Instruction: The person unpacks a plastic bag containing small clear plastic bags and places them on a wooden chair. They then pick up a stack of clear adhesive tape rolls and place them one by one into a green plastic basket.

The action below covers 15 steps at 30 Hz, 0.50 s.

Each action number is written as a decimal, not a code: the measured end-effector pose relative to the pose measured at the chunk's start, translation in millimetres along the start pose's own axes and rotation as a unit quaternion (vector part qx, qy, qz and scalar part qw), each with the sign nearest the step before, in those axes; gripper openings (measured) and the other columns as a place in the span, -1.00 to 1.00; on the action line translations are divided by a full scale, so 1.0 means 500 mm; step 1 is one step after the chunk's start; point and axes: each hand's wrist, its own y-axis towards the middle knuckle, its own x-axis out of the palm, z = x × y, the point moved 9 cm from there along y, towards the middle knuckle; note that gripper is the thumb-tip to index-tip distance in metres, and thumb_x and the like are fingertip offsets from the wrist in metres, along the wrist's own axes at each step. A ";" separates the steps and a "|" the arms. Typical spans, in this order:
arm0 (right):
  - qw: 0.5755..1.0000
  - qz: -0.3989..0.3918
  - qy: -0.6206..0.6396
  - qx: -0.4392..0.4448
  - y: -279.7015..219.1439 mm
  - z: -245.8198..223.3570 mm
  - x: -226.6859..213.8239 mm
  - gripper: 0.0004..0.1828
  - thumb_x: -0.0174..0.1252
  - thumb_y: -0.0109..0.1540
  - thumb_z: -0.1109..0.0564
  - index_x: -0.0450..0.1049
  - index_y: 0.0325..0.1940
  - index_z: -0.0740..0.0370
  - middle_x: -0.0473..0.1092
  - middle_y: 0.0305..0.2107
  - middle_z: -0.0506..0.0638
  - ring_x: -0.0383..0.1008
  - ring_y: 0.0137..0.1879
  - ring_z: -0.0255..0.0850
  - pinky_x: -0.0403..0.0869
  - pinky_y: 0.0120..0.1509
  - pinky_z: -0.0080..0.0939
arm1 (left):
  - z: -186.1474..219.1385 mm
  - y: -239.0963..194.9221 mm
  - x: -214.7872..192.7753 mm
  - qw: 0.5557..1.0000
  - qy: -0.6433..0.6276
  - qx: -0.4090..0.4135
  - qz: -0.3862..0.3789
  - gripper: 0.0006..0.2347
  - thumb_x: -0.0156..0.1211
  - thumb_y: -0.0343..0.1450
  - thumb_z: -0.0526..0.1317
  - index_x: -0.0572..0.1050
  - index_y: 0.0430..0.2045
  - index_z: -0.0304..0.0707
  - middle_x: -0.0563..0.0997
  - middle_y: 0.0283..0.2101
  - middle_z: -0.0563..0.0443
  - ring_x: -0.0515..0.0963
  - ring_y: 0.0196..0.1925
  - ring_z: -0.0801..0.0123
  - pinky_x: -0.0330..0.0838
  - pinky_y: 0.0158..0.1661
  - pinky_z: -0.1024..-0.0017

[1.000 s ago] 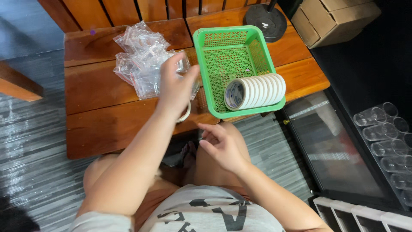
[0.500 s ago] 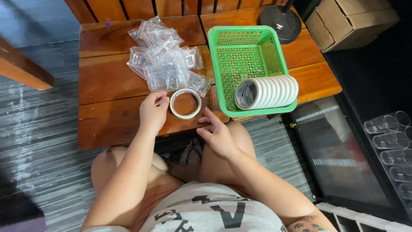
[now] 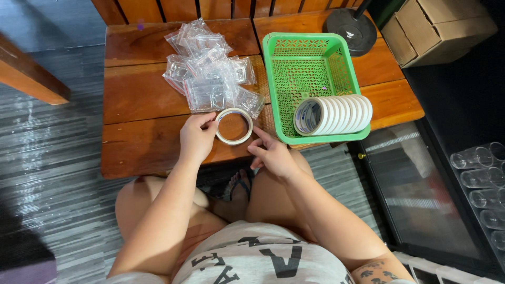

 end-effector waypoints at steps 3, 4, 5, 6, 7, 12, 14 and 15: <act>1.000 -0.002 0.003 0.008 0.003 0.004 -0.002 -0.22 0.19 0.29 0.22 0.10 0.58 0.20 0.42 -0.17 0.08 0.63 -0.51 0.00 0.67 -0.39 -0.13 | 0.008 -0.002 -0.004 1.000 0.007 0.005 -0.001 -0.78 0.33 0.41 -0.22 0.67 -0.06 -0.06 0.62 -0.04 0.03 0.67 -0.02 0.35 0.60 0.03 0.43; 1.000 -0.005 0.004 0.010 0.003 0.006 -0.002 -0.22 0.18 0.29 0.23 0.10 0.58 0.21 0.41 -0.17 0.09 0.63 -0.50 0.02 0.67 -0.37 -0.11 | 0.012 -0.003 -0.004 1.000 0.004 0.005 -0.005 -0.79 0.33 0.42 -0.22 0.68 -0.08 -0.07 0.61 -0.05 0.03 0.67 -0.02 0.34 0.62 0.00 0.47; 1.000 -0.005 0.004 0.010 0.003 0.005 -0.002 -0.22 0.18 0.29 0.23 0.10 0.58 0.21 0.41 -0.17 0.09 0.63 -0.50 0.02 0.67 -0.37 -0.11 | 0.014 -0.005 -0.005 1.000 0.005 0.005 -0.005 -0.79 0.33 0.42 -0.22 0.68 -0.08 -0.07 0.61 -0.05 0.03 0.67 -0.02 0.34 0.62 0.00 0.47; 1.000 -0.003 0.001 0.006 0.001 0.002 -0.002 -0.24 0.19 0.28 0.23 0.13 0.57 0.19 0.41 -0.18 0.09 0.63 -0.50 0.03 0.67 -0.37 -0.10 | 0.016 -0.008 -0.005 1.000 0.002 0.003 -0.007 -0.79 0.33 0.42 -0.23 0.67 -0.08 -0.10 0.61 -0.04 0.01 0.67 -0.02 0.32 0.62 -0.01 0.47; 1.000 -0.001 -0.003 0.002 0.000 0.000 -0.003 -0.25 0.19 0.28 0.23 0.16 0.56 0.17 0.42 -0.18 0.09 0.63 -0.50 0.03 0.67 -0.36 -0.09 | 0.018 -0.011 -0.005 1.000 -0.001 0.001 -0.008 -0.78 0.32 0.42 -0.23 0.66 -0.07 -0.13 0.60 -0.03 -0.01 0.67 -0.02 0.31 0.62 -0.01 0.47; 1.000 0.008 0.008 -0.008 0.000 0.001 -0.004 -0.28 0.19 0.28 0.25 0.19 0.54 0.19 0.41 -0.19 0.10 0.62 -0.52 0.05 0.68 -0.40 -0.07 | 0.019 -0.011 -0.006 1.000 -0.011 -0.005 -0.015 -0.78 0.31 0.42 -0.26 0.66 -0.05 -0.17 0.59 -0.02 -0.02 0.68 -0.04 0.32 0.63 -0.02 0.48; 1.000 0.011 0.013 -0.011 0.003 0.006 -0.006 -0.29 0.19 0.28 0.25 0.20 0.53 0.21 0.41 -0.19 0.11 0.61 -0.52 0.05 0.68 -0.40 -0.06 | 0.020 -0.013 -0.006 1.000 -0.012 -0.006 -0.021 -0.78 0.30 0.42 -0.26 0.65 -0.05 -0.17 0.58 -0.01 -0.01 0.69 -0.06 0.34 0.63 -0.03 0.47; 1.000 0.012 0.015 -0.010 0.002 0.006 -0.006 -0.29 0.19 0.28 0.26 0.20 0.53 0.20 0.41 -0.19 0.12 0.61 -0.52 0.06 0.68 -0.40 -0.04 | 0.022 -0.015 -0.007 1.000 -0.013 -0.004 -0.025 -0.77 0.30 0.42 -0.28 0.65 -0.05 -0.20 0.58 -0.01 -0.03 0.68 -0.05 0.31 0.63 -0.02 0.47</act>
